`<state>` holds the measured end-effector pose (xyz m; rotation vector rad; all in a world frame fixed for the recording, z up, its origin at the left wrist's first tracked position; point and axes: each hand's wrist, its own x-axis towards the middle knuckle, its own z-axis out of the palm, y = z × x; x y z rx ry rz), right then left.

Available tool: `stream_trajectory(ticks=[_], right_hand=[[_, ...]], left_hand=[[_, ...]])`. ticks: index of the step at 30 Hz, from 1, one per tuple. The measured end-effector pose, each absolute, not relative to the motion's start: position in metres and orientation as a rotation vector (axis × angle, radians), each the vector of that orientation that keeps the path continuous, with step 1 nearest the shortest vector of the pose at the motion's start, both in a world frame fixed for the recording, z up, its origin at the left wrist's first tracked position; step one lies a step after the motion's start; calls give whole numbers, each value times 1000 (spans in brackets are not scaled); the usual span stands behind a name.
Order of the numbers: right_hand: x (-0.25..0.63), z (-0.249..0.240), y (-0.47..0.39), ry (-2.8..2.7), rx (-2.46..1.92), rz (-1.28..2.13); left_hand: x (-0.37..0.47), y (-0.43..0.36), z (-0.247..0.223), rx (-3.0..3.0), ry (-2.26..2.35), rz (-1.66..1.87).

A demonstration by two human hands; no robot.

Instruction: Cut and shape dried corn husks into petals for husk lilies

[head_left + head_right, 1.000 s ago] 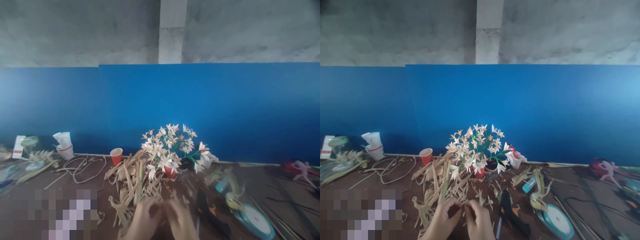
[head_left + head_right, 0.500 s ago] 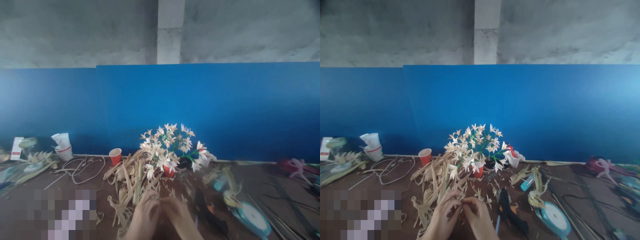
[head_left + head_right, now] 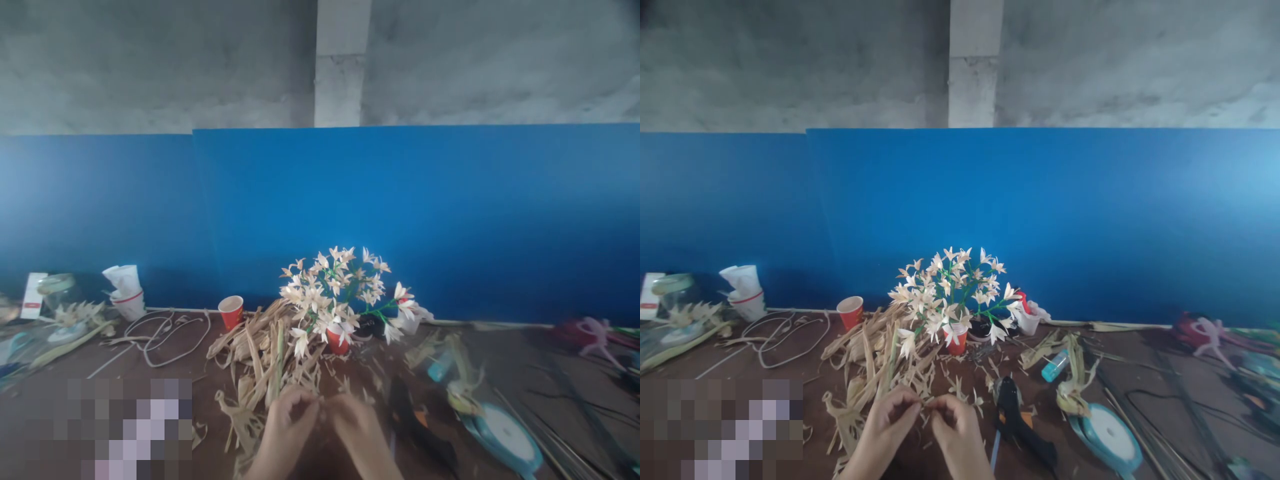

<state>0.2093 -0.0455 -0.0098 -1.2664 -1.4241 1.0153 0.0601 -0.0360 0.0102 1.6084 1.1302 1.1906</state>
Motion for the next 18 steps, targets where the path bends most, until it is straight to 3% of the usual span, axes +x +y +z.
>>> stream_trajectory(ticks=[6, 12, 18], right_hand=[[203, -15, -43, -1165, -1222, 1383], [203, -13, -43, -1153, -1186, 1366], [203, -4, -46, -1206, -1154, 1298]], left_hand=[[60, -35, 3, 1740, 1207, 1291], [54, -42, 16, 2253, 1178, 1364], [56, -40, 11, 2080, 1231, 1296]])
